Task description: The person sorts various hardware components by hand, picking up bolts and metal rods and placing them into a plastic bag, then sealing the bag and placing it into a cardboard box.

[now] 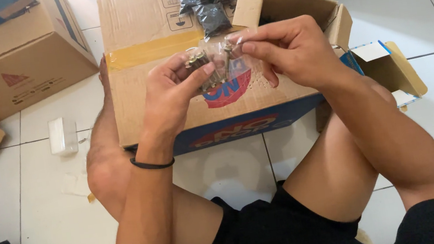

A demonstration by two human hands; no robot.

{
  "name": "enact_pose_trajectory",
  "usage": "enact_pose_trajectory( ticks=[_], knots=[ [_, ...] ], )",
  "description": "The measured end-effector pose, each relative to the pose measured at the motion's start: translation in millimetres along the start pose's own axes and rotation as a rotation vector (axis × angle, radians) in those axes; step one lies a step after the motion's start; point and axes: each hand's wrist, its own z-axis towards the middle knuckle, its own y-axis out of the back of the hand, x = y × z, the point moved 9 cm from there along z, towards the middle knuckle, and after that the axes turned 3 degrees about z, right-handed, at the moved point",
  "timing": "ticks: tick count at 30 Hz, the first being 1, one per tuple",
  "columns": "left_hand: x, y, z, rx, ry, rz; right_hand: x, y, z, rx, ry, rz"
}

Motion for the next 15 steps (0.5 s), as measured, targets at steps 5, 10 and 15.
enact_pose_trajectory(
  ticks=[5,10,15],
  knots=[
    [2.3,8.1,0.6,-0.067,-0.012,0.007,-2.3,-0.5,0.4,0.023,-0.065,0.060],
    [4.7,7.7,0.3,-0.062,-0.022,0.027,-0.2,-9.7,-1.3,0.145,-0.132,0.107],
    [10.1,5.8,0.3,-0.044,0.020,-0.081,4.6,-14.8,-5.1,0.253,-0.097,0.180]
  ],
)
